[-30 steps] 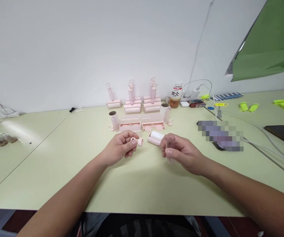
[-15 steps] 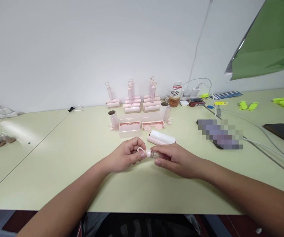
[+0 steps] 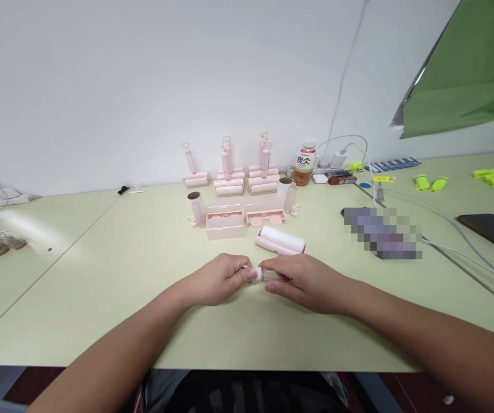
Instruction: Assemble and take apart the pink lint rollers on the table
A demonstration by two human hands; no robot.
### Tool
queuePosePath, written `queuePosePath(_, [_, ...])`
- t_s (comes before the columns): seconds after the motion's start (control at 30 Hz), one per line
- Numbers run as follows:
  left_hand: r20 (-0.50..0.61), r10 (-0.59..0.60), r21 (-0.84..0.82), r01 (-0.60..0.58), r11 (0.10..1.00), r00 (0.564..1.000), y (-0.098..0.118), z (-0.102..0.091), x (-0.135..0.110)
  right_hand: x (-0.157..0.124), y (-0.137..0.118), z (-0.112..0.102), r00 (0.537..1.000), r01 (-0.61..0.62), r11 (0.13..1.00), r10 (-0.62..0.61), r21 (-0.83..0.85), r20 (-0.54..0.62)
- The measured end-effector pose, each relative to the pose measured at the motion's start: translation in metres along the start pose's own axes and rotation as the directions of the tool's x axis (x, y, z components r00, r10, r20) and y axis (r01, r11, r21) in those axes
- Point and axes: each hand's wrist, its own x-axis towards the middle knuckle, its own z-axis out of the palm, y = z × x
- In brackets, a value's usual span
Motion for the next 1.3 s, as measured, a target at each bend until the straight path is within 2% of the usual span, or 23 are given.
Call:
queuePosePath(0.23, [-0.078,0.0,0.01,0.0,1.0,0.997,-0.004,0.01,0.003,0.001,0.002,0.0,0.999,-0.034,0.998,0.034,-0.043,-0.014])
queuePosePath(0.57, [-0.027,0.003,0.186,0.002,0.982,1.0,0.0,0.012,0.001,-0.001,0.003,0.006,0.998,-0.022,0.998,0.025,-0.065,0.051])
queuePosePath(0.73, [-0.053,0.067,0.162,-0.058,0.985,0.996,-0.002,0.008,0.003,0.003,-0.001,0.002,0.996,-0.08,0.995,0.077,0.067,0.046])
queuePosePath(0.87, [-0.102,0.141,0.258,-0.11,0.96,0.985,-0.001,-0.002,0.001,0.004,-0.003,-0.004,0.987,-0.161,0.942,0.15,0.295,0.06])
queuePosePath(0.97, [-0.15,0.114,0.283,-0.068,0.957,0.982,-0.003,-0.012,-0.001,0.001,0.002,-0.009,0.97,-0.229,0.874,0.242,0.429,0.026])
queuePosePath(1.1, [-0.227,0.014,0.283,0.052,0.958,0.974,-0.009,-0.022,-0.002,0.0,0.012,-0.015,0.929,-0.289,0.871,0.355,0.398,-0.104])
queuePosePath(1.2, [-0.28,0.092,0.427,0.038,0.903,0.956,-0.006,-0.016,0.0,0.002,0.011,-0.009,0.941,-0.25,0.893,0.315,0.373,-0.125])
queuePosePath(1.3, [-0.171,0.178,0.551,-0.056,0.832,0.969,0.004,0.001,0.002,0.004,0.005,0.0,0.972,-0.159,0.906,0.213,0.393,-0.097])
